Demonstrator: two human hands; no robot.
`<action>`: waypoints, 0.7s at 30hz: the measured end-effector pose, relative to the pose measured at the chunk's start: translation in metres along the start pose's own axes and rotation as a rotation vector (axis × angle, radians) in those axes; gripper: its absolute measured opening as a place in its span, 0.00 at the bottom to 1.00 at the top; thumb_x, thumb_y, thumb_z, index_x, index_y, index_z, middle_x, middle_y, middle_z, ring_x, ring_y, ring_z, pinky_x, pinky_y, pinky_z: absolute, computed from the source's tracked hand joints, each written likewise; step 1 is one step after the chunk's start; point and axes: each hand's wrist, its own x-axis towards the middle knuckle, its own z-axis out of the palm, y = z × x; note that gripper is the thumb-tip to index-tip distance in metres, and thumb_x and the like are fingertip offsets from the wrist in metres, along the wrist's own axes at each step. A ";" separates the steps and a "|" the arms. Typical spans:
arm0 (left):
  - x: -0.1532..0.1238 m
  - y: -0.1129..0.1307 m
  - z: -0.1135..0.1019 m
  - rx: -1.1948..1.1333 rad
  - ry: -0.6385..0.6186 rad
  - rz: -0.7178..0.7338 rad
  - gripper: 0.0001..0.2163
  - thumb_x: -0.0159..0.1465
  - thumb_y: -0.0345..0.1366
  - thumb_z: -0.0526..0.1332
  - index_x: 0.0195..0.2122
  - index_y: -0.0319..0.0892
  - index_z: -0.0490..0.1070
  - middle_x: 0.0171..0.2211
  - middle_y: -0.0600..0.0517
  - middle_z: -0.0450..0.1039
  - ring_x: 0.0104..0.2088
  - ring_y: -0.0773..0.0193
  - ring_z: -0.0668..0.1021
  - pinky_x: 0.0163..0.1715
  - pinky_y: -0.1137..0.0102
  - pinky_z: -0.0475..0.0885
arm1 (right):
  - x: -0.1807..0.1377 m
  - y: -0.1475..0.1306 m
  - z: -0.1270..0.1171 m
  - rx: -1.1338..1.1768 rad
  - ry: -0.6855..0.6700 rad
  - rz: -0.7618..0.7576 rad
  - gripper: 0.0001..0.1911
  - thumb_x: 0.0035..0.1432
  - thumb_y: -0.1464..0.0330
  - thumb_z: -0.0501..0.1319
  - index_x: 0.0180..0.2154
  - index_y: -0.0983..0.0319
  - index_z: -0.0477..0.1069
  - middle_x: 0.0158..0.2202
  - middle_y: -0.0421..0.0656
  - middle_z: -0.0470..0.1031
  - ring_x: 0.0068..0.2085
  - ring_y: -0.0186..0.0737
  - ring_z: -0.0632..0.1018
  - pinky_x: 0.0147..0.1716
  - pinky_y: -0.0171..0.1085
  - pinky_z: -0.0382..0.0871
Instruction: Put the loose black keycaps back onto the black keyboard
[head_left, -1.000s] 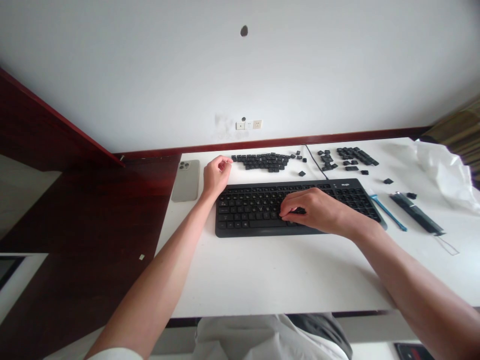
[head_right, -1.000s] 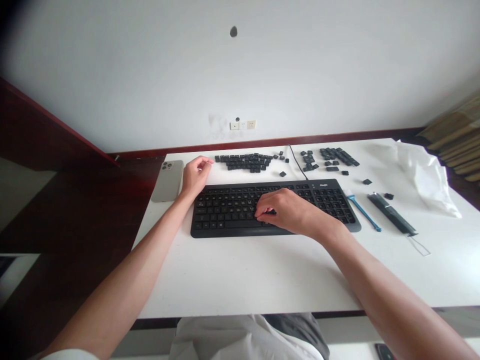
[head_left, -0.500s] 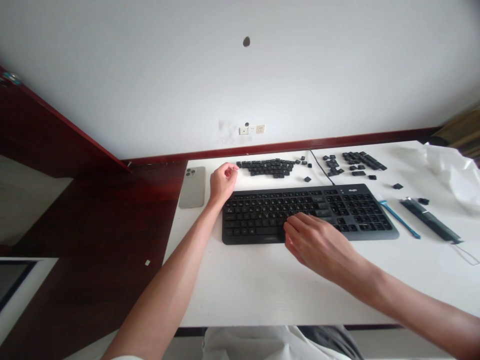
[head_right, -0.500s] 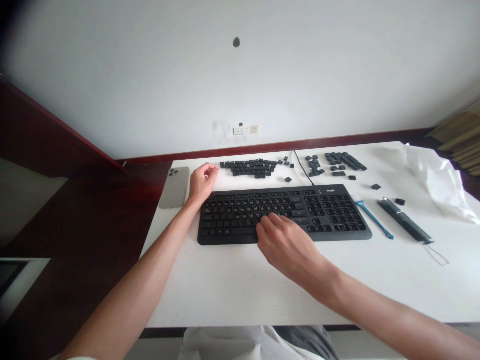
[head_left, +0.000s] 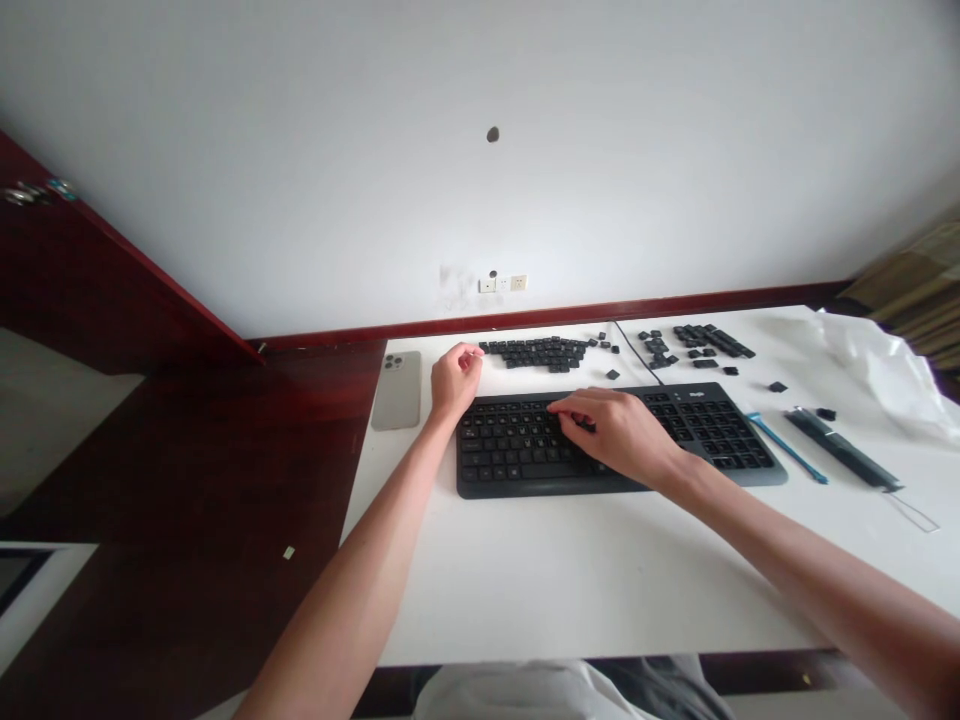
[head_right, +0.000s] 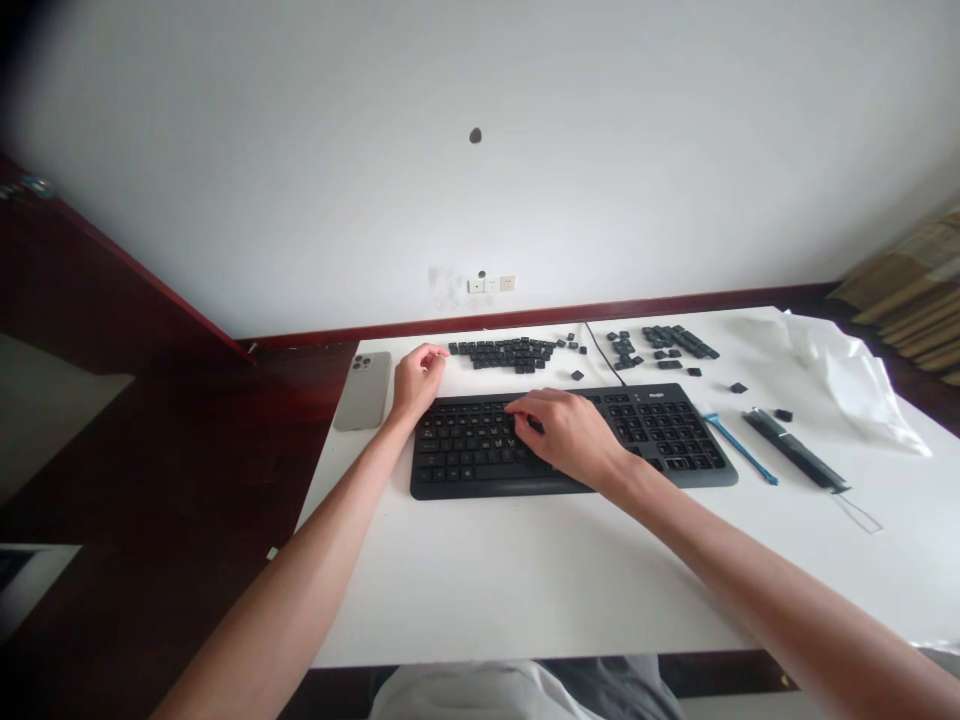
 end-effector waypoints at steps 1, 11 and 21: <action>0.000 0.000 0.000 -0.003 0.000 0.000 0.08 0.64 0.32 0.59 0.35 0.45 0.78 0.31 0.53 0.79 0.33 0.61 0.77 0.36 0.68 0.68 | 0.011 0.001 0.002 0.002 0.022 -0.007 0.15 0.67 0.69 0.57 0.48 0.61 0.81 0.42 0.47 0.84 0.39 0.45 0.82 0.37 0.41 0.76; 0.000 0.000 -0.001 -0.021 0.008 0.009 0.08 0.64 0.30 0.58 0.36 0.45 0.78 0.29 0.53 0.77 0.30 0.61 0.76 0.35 0.68 0.67 | 0.101 0.028 0.030 -0.097 0.076 -0.079 0.14 0.62 0.72 0.62 0.47 0.64 0.82 0.46 0.51 0.82 0.50 0.53 0.77 0.53 0.50 0.72; 0.000 0.001 0.001 -0.011 0.017 -0.010 0.08 0.64 0.29 0.58 0.37 0.45 0.78 0.27 0.55 0.74 0.29 0.64 0.75 0.33 0.70 0.65 | 0.121 0.023 0.051 -0.199 0.061 -0.068 0.12 0.62 0.69 0.65 0.45 0.64 0.83 0.45 0.52 0.81 0.50 0.54 0.76 0.54 0.48 0.69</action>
